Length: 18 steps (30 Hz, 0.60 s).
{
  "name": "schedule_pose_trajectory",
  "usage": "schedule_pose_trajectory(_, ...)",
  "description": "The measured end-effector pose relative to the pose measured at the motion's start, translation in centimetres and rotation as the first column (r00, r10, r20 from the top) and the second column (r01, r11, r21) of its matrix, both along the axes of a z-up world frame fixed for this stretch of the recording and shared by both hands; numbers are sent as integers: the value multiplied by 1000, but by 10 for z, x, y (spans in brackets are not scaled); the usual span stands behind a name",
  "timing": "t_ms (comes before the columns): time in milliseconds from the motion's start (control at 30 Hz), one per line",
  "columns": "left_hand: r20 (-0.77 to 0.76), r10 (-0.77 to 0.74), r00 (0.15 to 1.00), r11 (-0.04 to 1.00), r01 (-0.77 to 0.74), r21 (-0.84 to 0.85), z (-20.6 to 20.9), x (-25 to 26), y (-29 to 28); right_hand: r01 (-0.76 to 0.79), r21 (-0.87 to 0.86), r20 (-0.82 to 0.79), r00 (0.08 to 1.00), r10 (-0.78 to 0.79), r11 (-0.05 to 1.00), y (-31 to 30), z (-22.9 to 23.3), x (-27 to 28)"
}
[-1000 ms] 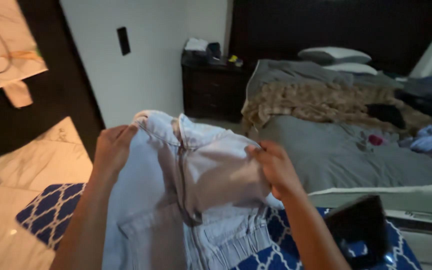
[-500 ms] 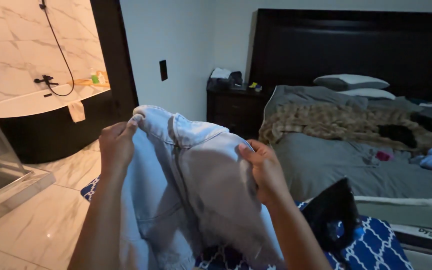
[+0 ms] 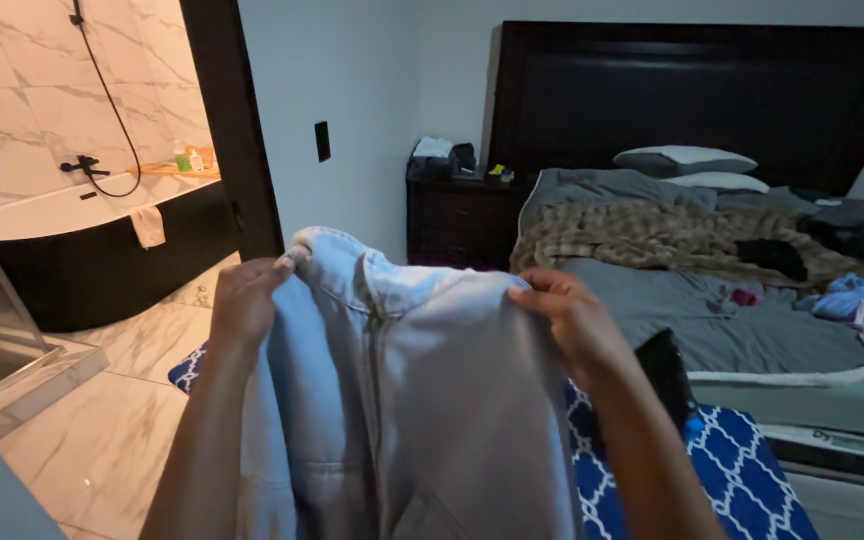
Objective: Ironing a denim jacket on an ironing board in a bedroom setting.
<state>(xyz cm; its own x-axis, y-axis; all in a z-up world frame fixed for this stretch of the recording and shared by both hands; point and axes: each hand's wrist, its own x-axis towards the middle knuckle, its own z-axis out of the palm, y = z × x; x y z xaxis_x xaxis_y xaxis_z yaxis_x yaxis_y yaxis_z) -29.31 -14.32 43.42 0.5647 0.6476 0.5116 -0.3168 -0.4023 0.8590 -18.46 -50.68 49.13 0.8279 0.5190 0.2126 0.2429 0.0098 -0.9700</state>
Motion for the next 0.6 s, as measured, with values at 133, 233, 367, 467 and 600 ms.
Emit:
schedule_pose_trajectory(133,-99,-169,981,979,156,-129,4,-15,-25,56,-260,37,998,-48,964,-30,-46,40)
schedule_pose_trajectory(233,-204,-334,920,943,328,-63,10,-25,-44,4,-187,-47,999,-13,982,-45,-75,57)
schedule_pose_trajectory(367,-297,-495,817,848,529,42,-1,-35,-60,-295,-416,-171,954,245,860,-51,-56,2)
schedule_pose_trajectory(467,-297,-552,779,801,594,70,-5,-36,-65,-399,-269,-179,915,361,877,-68,-81,13)
schedule_pose_trajectory(600,-267,-598,756,755,643,130,-9,-25,-76,-499,-76,-106,865,491,863,-91,-137,76)
